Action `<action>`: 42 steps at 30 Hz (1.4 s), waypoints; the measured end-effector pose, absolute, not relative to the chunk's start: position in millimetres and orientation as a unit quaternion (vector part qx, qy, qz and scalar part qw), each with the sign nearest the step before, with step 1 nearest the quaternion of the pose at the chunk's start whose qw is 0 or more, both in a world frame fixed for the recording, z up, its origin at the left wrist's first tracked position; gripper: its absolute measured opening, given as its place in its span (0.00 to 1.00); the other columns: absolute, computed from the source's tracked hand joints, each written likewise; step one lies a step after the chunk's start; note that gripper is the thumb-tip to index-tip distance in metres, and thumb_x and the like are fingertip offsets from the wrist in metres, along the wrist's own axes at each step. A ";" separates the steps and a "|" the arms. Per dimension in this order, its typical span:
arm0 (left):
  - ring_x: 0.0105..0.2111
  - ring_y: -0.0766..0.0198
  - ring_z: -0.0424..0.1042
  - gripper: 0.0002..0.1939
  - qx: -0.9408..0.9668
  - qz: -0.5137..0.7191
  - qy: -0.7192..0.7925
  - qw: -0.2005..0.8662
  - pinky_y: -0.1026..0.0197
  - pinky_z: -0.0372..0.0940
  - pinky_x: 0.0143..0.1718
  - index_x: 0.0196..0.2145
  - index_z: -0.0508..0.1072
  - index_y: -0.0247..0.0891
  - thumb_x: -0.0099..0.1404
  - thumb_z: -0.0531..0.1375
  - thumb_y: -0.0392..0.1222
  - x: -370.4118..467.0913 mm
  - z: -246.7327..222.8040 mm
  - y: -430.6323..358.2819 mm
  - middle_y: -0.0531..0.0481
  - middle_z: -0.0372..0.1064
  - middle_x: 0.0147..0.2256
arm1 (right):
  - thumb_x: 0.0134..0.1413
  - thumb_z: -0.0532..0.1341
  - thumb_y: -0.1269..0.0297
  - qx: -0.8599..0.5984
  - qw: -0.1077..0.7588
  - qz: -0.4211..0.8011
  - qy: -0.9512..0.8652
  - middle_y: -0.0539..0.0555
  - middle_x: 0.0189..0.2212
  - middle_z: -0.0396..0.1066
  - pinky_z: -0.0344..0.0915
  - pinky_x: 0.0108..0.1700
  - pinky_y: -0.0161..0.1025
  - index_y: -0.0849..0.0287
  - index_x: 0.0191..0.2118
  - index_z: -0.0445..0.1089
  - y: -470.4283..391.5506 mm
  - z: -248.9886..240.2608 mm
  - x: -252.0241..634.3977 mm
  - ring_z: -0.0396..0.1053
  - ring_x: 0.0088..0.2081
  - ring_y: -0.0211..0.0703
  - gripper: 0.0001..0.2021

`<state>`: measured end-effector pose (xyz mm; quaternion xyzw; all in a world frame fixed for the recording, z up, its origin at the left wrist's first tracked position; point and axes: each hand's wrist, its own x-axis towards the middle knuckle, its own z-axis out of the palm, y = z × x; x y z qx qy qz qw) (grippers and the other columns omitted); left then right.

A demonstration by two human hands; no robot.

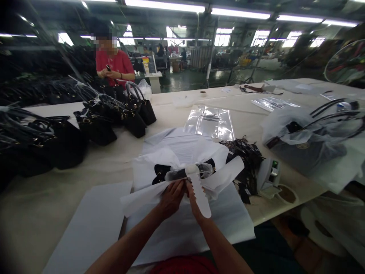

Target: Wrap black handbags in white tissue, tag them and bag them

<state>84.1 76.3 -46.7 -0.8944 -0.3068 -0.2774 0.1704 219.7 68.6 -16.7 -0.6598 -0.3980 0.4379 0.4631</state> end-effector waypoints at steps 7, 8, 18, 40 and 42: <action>0.56 0.52 0.61 0.19 -0.896 -0.310 -0.278 0.156 0.54 0.60 0.55 0.51 0.65 0.22 0.66 0.44 0.28 79.7 -43.1 81.0 0.35 0.65 0.52 | 0.43 0.60 0.43 -0.724 0.432 0.393 -0.368 0.47 0.10 0.60 0.51 0.17 0.36 0.56 0.20 0.67 72.9 -16.4 216.0 0.58 0.15 0.38 0.20; 0.56 0.52 0.61 0.19 -0.897 -0.308 -0.276 0.153 0.54 0.60 0.55 0.51 0.65 0.23 0.66 0.44 0.29 79.1 -44.1 81.5 0.35 0.65 0.52 | 0.43 0.60 0.43 -0.727 0.430 0.396 -0.360 0.46 0.09 0.59 0.50 0.16 0.35 0.56 0.19 0.66 73.1 -15.1 215.3 0.57 0.14 0.37 0.20; 0.59 0.49 0.57 0.21 -0.916 -0.300 -0.237 0.124 0.50 0.60 0.55 0.53 0.62 0.19 0.64 0.44 0.26 76.4 -53.2 87.7 0.31 0.65 0.52 | 0.38 0.63 0.43 -0.748 0.446 0.423 -0.251 0.47 0.07 0.58 0.47 0.11 0.32 0.57 0.13 0.59 78.9 -2.0 204.7 0.52 0.10 0.32 0.24; 0.60 0.51 0.54 0.24 -0.902 -0.328 -0.242 0.140 0.47 0.54 0.59 0.55 0.61 0.24 0.63 0.42 0.26 72.7 -49.5 90.3 0.32 0.65 0.52 | 0.44 0.65 0.56 -0.798 0.343 0.288 -0.403 0.47 0.12 0.65 0.59 0.25 0.32 0.55 0.16 0.68 42.4 -45.8 241.6 0.67 0.21 0.38 0.13; 0.59 0.51 0.57 0.24 -0.901 -0.334 -0.244 0.132 0.48 0.55 0.59 0.56 0.61 0.25 0.63 0.43 0.25 72.0 -44.4 90.3 0.33 0.65 0.52 | 0.45 0.65 0.56 -0.809 0.329 0.257 -0.414 0.49 0.17 0.70 0.61 0.28 0.33 0.54 0.20 0.70 32.4 -54.5 265.3 0.69 0.26 0.41 0.10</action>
